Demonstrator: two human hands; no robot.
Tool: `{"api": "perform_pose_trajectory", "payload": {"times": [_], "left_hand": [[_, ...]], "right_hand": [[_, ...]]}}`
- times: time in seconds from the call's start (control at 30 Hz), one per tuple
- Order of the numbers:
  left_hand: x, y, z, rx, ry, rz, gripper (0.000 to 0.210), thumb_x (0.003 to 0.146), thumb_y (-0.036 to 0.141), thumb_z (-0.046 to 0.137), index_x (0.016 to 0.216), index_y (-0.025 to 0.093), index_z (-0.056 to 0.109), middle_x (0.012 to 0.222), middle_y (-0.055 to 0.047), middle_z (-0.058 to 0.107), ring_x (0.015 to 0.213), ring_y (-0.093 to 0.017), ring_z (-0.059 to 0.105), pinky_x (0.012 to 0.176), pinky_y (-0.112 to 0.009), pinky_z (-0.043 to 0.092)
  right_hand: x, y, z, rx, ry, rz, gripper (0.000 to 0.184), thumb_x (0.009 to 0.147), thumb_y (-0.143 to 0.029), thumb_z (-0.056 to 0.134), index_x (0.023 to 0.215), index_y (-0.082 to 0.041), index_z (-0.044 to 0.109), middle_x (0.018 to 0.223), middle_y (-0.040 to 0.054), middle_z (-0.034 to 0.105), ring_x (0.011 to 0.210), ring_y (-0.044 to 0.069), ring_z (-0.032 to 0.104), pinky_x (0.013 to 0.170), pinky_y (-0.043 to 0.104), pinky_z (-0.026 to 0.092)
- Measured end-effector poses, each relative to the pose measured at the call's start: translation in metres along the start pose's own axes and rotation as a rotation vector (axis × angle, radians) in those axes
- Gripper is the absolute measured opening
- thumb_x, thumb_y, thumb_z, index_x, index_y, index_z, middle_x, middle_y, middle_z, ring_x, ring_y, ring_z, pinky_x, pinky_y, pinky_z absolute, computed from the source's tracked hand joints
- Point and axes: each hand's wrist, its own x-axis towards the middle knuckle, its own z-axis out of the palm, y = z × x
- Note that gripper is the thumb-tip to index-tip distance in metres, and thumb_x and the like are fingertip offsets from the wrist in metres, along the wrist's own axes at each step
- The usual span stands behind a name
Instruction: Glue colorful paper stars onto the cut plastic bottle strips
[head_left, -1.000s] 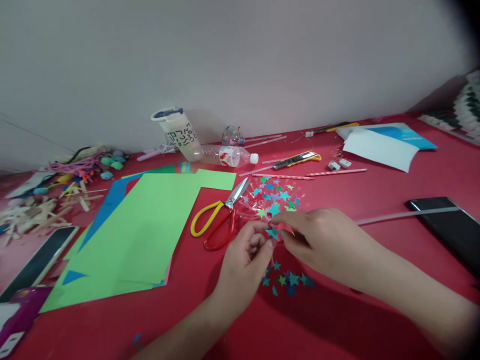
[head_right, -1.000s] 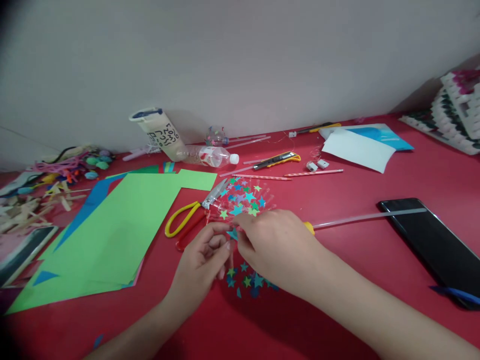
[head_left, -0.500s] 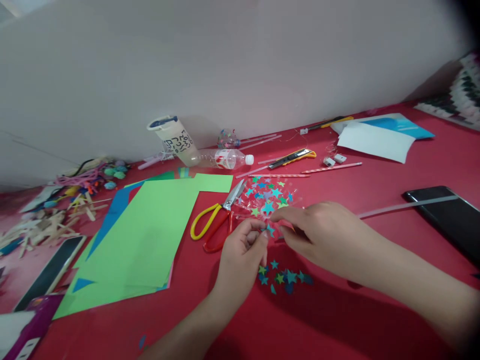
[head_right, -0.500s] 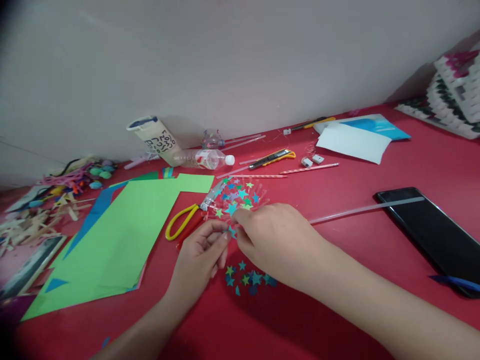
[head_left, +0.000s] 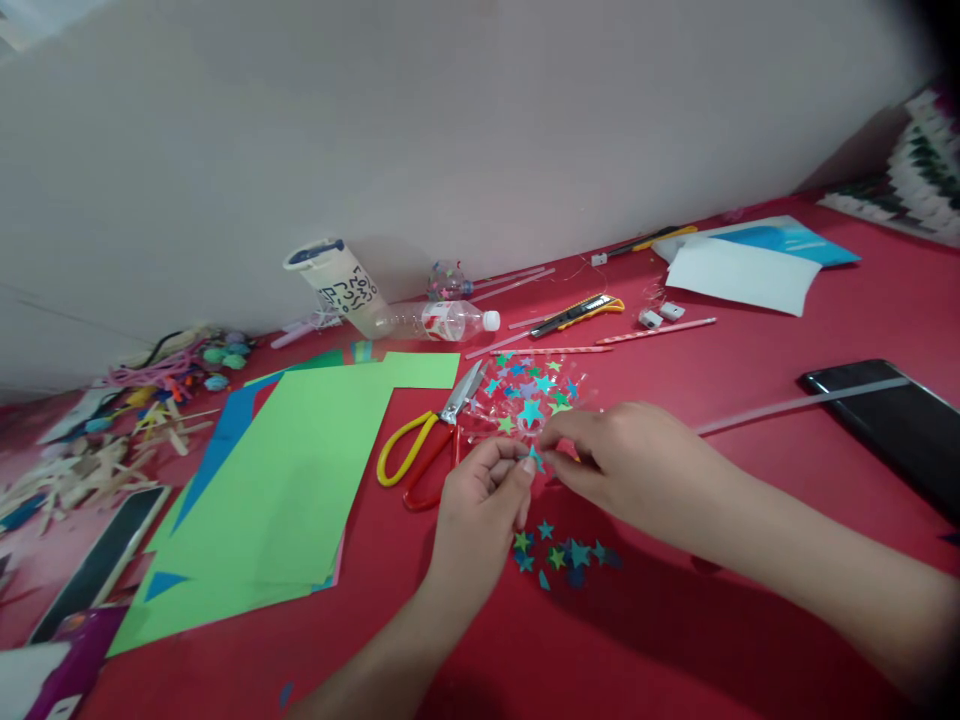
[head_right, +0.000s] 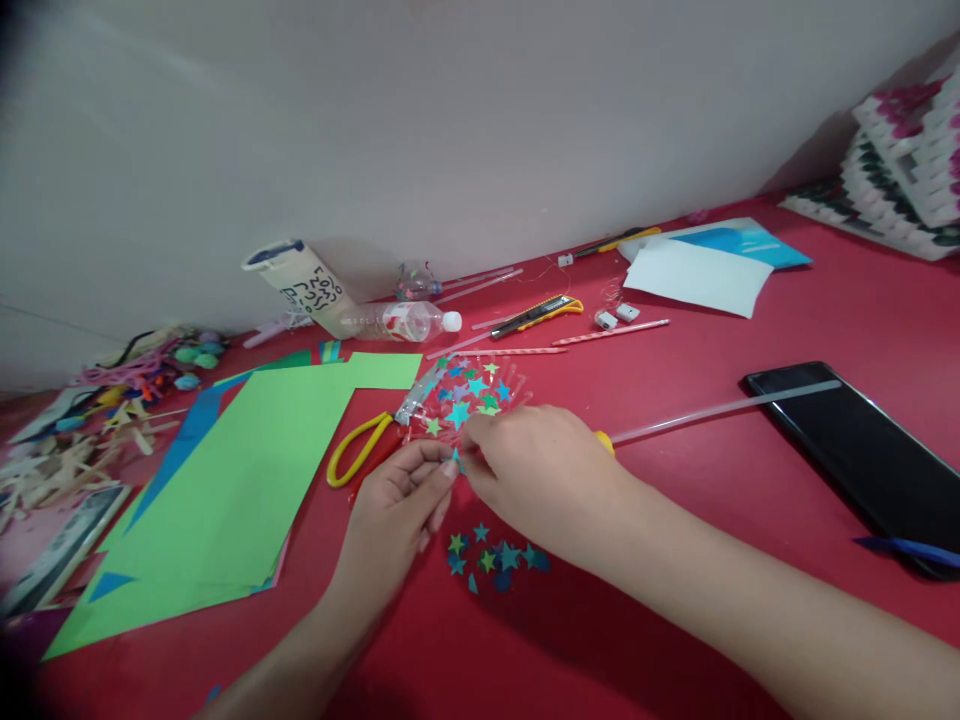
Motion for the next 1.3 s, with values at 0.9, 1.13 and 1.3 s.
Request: {"api": "perform_pose_trajectory", "payload": {"times": [0.9, 1.13, 1.3], "left_hand": [[-0.0045, 0.0019, 0.0006, 0.064, 0.012, 0.023, 0.013, 0.082, 0.032, 0.055, 0.080, 0.019, 0.052, 0.045, 0.009, 0.048, 0.035, -0.005, 0.038, 0.035, -0.014, 0.029], [-0.0042, 0.0041, -0.0036, 0.103, 0.016, 0.052, 0.016, 0.080, 0.031, 0.058, 0.090, 0.019, 0.058, 0.048, 0.008, 0.049, 0.037, -0.005, 0.041, 0.036, -0.016, 0.031], [-0.0087, 0.0060, -0.0073, 0.123, 0.021, 0.059, 0.016, 0.081, 0.030, 0.057, 0.094, 0.021, 0.057, 0.051, 0.009, 0.047, 0.038, -0.005, 0.041, 0.037, -0.017, 0.031]], "right_hand": [[0.0043, 0.0020, 0.0054, 0.276, -0.069, 0.083, 0.012, 0.079, -0.021, 0.052, 0.077, -0.022, 0.064, 0.052, -0.0051, 0.052, 0.044, 0.009, 0.042, 0.044, 0.020, 0.025], [0.0043, 0.0059, 0.0083, 0.303, -0.071, 0.055, 0.014, 0.080, -0.021, 0.051, 0.081, -0.024, 0.065, 0.059, -0.0044, 0.058, 0.049, 0.009, 0.048, 0.046, 0.020, 0.026], [0.0034, 0.0036, 0.0039, 0.254, -0.057, 0.048, 0.018, 0.081, -0.022, 0.049, 0.082, -0.026, 0.066, 0.066, -0.0036, 0.063, 0.055, 0.011, 0.054, 0.050, 0.021, 0.030]]}}
